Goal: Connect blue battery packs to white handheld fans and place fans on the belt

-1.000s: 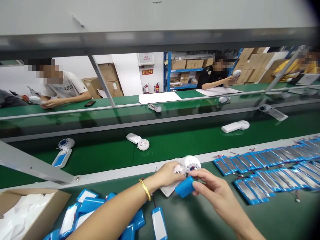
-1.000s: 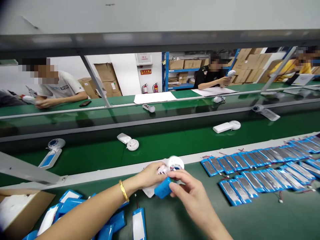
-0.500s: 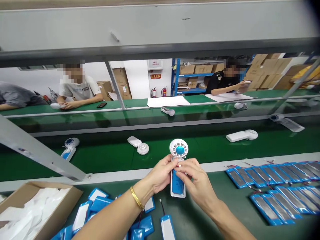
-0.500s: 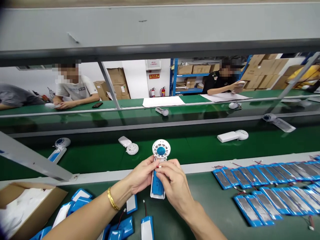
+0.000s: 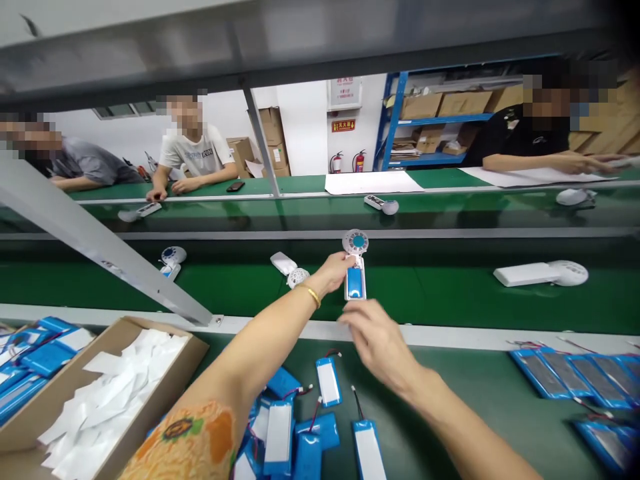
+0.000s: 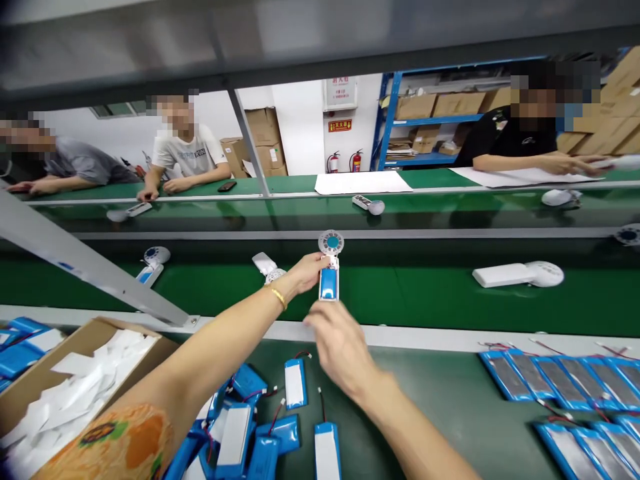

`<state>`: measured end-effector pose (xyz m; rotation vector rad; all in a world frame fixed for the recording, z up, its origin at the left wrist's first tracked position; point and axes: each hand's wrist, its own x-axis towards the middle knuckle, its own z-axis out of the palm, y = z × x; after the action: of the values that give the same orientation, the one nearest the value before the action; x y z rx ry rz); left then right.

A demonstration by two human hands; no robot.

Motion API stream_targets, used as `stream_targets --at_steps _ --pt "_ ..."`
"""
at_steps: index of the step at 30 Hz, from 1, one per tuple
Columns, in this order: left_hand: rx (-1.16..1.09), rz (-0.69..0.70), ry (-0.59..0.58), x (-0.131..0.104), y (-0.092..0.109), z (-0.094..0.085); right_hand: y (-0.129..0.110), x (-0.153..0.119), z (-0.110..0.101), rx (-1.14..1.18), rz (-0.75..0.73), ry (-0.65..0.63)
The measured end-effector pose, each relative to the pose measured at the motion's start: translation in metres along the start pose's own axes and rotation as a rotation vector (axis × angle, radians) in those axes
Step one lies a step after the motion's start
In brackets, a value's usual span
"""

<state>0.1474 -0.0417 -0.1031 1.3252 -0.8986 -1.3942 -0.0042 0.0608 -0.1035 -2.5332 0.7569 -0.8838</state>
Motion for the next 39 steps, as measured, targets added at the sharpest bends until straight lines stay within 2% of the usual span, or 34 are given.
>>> stream_targets --at_steps 2,4,6,8,11,13,15,18,21,24,26,28,33,39 --pt "0.141 0.008 0.079 0.025 -0.003 -0.011 -0.007 -0.011 0.008 0.042 -0.142 -0.291" --pt "0.283 0.020 0.143 0.039 -0.007 -0.021 -0.012 -0.018 0.016 0.062 -0.211 -0.514" --pt "0.415 0.047 0.188 0.042 -0.010 -0.032 -0.013 -0.020 0.022 0.074 -0.227 -0.625" --pt "0.530 0.088 0.209 0.036 -0.008 -0.041 -0.011 -0.017 0.025 0.055 -0.229 -0.660" --pt "0.664 0.177 0.199 0.006 0.004 -0.050 -0.003 -0.011 0.024 0.011 -0.218 -0.669" --pt "0.731 0.244 0.138 -0.029 0.014 -0.054 0.004 -0.010 0.022 0.005 -0.174 -0.662" --pt "0.781 0.292 0.027 -0.074 0.020 -0.055 0.010 -0.010 0.017 0.013 -0.105 -0.637" --pt "0.830 0.330 -0.159 -0.140 0.016 -0.054 0.008 -0.010 0.003 0.044 -0.009 -0.568" --pt "0.803 0.370 -0.260 -0.181 0.004 -0.051 -0.006 -0.006 -0.015 0.314 0.097 -0.440" --pt "0.660 0.345 -0.213 -0.195 -0.003 -0.046 -0.020 -0.005 -0.025 0.783 0.224 -0.317" --pt "0.562 0.331 -0.176 -0.199 -0.003 -0.044 -0.024 -0.007 -0.023 1.070 0.308 -0.297" --pt "0.541 0.358 -0.161 -0.203 0.000 -0.042 -0.025 -0.010 -0.018 1.260 0.356 -0.292" --pt "0.623 0.408 -0.144 -0.210 0.008 -0.043 -0.026 -0.011 -0.002 1.434 0.344 -0.298" --pt "0.715 0.442 -0.132 -0.214 0.015 -0.050 -0.035 -0.006 0.014 1.511 0.360 -0.290"
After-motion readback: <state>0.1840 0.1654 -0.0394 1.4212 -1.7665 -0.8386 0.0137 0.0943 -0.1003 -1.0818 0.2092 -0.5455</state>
